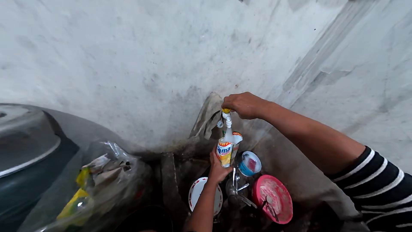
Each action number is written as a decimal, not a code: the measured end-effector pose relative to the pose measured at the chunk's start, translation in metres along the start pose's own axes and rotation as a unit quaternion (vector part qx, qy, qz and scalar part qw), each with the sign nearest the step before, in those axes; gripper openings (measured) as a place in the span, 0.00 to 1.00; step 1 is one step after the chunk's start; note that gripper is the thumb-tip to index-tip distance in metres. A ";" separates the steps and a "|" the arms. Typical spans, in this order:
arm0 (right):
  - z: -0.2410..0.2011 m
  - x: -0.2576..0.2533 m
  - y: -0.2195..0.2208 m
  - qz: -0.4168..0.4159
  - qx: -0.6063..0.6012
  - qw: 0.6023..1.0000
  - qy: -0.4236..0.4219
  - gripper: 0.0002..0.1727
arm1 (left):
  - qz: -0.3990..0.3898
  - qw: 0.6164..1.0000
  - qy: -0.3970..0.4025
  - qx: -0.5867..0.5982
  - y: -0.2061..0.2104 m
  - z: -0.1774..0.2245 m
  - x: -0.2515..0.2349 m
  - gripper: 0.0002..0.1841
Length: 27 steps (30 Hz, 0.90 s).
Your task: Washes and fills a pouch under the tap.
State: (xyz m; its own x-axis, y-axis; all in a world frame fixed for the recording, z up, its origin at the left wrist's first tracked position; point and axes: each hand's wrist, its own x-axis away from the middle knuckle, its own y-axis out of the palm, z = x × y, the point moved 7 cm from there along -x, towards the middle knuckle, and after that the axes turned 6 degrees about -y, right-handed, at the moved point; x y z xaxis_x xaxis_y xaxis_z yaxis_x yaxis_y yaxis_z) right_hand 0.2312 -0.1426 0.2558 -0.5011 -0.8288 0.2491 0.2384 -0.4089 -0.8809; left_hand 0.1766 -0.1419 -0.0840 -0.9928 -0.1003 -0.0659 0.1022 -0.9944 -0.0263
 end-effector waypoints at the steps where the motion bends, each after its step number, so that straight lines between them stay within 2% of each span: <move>1: 0.002 0.001 0.000 0.000 -0.008 1.000 0.001 0.18 | -0.004 1.000 -0.001 0.010 0.002 -0.001 0.001 0.77; 3: 0.006 0.003 -0.002 -0.004 -0.028 1.000 0.014 0.17 | -0.003 0.999 0.009 0.033 0.006 -0.005 0.001 0.76; 8: 0.006 0.007 0.000 0.016 -0.061 0.997 0.053 0.16 | 0.002 0.994 -0.043 0.097 0.012 -0.009 0.014 0.76; 14: 0.005 0.014 0.006 0.062 -0.100 0.988 0.098 0.17 | 0.002 0.992 -0.025 0.120 0.018 -0.001 0.021 0.77; 22: -0.002 0.012 0.001 0.058 -0.067 0.987 0.137 0.16 | 0.001 0.990 -0.039 0.135 0.019 -0.020 0.034 0.75; 27: -0.002 0.012 -0.002 0.049 -0.040 0.980 0.190 0.23 | 0.008 0.988 -0.042 0.148 0.011 -0.024 0.039 0.74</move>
State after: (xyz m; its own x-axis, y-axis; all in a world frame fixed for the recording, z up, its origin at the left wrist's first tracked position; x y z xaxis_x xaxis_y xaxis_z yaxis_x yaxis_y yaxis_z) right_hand 0.2236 -0.1509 0.2597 -0.7565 -0.6539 0.0080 0.2417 -0.2910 -0.9257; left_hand 0.1402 -0.1564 -0.1107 -0.9942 -0.1055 0.0201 0.1070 -0.9577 0.2671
